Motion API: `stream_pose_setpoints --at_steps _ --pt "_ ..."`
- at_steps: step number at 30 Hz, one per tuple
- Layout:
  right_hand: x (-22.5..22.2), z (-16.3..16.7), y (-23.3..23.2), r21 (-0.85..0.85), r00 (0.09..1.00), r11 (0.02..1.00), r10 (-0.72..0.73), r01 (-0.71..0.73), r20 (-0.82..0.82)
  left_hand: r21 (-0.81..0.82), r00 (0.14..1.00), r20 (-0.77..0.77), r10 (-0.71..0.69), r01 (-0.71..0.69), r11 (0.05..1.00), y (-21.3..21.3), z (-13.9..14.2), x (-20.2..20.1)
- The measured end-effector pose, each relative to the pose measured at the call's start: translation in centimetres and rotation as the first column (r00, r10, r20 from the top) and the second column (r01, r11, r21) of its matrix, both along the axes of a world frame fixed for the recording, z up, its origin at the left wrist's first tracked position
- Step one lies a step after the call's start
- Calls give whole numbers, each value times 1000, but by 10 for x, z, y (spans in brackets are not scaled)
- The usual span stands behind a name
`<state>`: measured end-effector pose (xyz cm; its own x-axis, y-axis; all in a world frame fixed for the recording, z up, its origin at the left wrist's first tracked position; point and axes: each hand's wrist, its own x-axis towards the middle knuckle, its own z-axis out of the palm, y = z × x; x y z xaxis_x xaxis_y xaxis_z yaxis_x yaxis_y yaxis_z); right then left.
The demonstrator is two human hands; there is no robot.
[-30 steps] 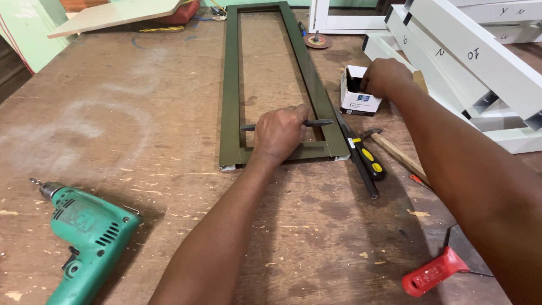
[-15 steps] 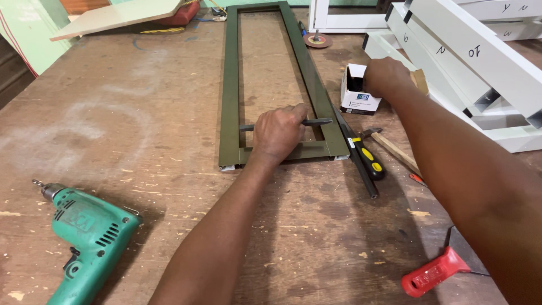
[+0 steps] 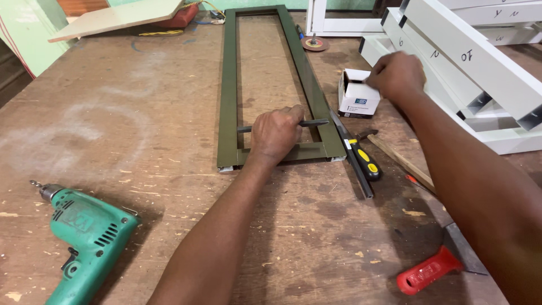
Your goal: The person files a small metal rod with a metal file, then hammers the rod into a slot on a green metal frame. They repeat the filing and hammering process on the same rod.
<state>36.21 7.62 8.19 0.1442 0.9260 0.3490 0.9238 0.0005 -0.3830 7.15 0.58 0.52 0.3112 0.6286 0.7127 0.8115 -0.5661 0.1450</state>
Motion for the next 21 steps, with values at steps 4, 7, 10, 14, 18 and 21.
stream_pose_setpoints --at_steps 4,7,10,14,18,21 --pt "3 21 -32 107 975 991 101 -81 -198 26 1000 14 -22 22 999 1 3 -1" --pt "-10 21 -81 52 868 951 299 -304 -397 39 999 35 -28 27 999 0 2 -4" --pt "-34 2 -143 10 755 824 523 -566 -396 109 994 71 -80 72 991 -1 1 -6" --pt "-59 -26 -207 -138 658 796 373 -589 -655 134 994 22 -109 105 985 -9 9 -10" --pt "-66 -32 -224 36 522 756 485 -654 -701 172 979 -84 -184 196 965 -35 26 -14" --pt "-61 -28 -226 58 585 788 502 -613 -637 30 990 -89 -111 114 993 -70 31 -12"
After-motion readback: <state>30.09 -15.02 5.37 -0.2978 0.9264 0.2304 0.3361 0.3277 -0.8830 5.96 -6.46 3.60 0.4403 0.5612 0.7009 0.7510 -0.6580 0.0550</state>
